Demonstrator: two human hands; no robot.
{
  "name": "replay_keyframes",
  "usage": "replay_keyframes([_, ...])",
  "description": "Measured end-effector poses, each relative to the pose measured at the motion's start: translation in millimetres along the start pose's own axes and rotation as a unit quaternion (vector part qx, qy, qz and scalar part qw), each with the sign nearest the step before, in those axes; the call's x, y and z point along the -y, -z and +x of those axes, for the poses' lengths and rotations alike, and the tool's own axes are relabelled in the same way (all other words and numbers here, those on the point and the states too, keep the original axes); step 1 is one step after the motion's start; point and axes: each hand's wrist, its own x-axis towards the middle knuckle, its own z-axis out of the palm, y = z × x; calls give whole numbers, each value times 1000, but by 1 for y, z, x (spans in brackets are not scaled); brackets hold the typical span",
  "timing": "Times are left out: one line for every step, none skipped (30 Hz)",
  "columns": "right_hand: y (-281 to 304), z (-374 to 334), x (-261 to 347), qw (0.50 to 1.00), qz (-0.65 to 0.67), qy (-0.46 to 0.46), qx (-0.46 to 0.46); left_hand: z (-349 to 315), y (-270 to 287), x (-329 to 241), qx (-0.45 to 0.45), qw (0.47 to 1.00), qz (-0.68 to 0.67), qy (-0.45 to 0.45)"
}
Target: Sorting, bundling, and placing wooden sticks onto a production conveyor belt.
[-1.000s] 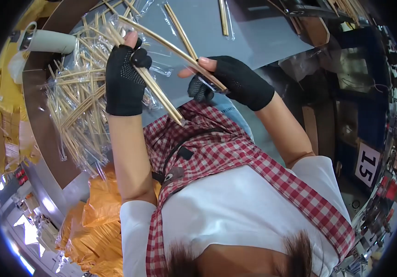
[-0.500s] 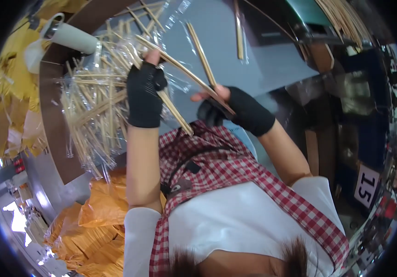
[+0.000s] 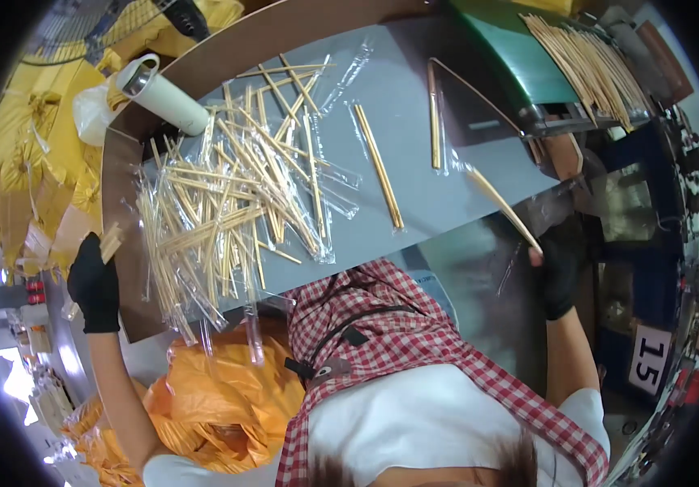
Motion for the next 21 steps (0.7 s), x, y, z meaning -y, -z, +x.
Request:
replay_keyframes([-23,2,5,992,-51,111,-43,10,-1,-8,21,1000,8,-11])
replay_keyframes([-47,-8,-10,997,54,47,13,26,-18,-24,43,999,-3,-24])
replay_keyframes([-73,-10,18,943,277,-167,81,44,-32,-41,27,999,-22,-13])
replay_keyframes([-101,-5,11,879,389,-207,183,62,-48,-59,11,999,-42,-6])
replay_keyframes([-125,-3,21,860,399,-212,237,70,-53,-77,0,991,-102,-81])
replay_keyframes([-137,-1,49,846,426,-167,275,73,-56,-99,-12,974,-161,-156])
replay_keyframes([-149,-1,67,824,458,-165,291,70,-56,-133,-32,953,-269,-138])
replay_keyframes([-156,-2,83,802,491,-151,306,64,-46,-174,-50,919,-374,-113])
replay_keyframes([-158,-2,93,812,479,-136,304,62,-28,-213,50,808,-586,-41])
replay_keyframes([-161,-3,97,819,467,-121,309,54,-5,-246,151,642,-751,36])
replay_keyframes([-165,-7,98,827,453,-125,310,49,22,-273,180,522,-830,85])
replay_keyframes([-170,-14,99,831,439,-129,318,43,40,-286,201,392,-887,137])
replay_keyframes([-170,-18,98,822,427,-147,347,33,23,-297,166,320,-922,143])
replay_keyframes([-172,-22,97,824,425,-147,345,25,8,-309,131,246,-949,148])
replay_keyframes([-177,-23,96,841,416,-117,325,20,14,-319,117,170,-963,172])
replay_keyframes([-181,-22,95,857,407,-86,304,15,24,-332,109,177,-959,191])
replay_keyframes([-179,-20,102,854,421,-101,289,3,30,-344,126,213,-952,180])
replay_keyframes([-179,-16,106,854,418,-100,293,-8,33,-352,143,247,-943,171])
replay_keyframes([-180,-13,110,859,420,-95,278,-12,35,-353,139,247,-943,174])
replay_keyframes([-181,-9,112,864,424,-92,256,-14,36,-354,148,270,-926,218])
replay_keyframes([-180,0,102,875,380,-46,295,-16,36,-353,158,293,-906,262])
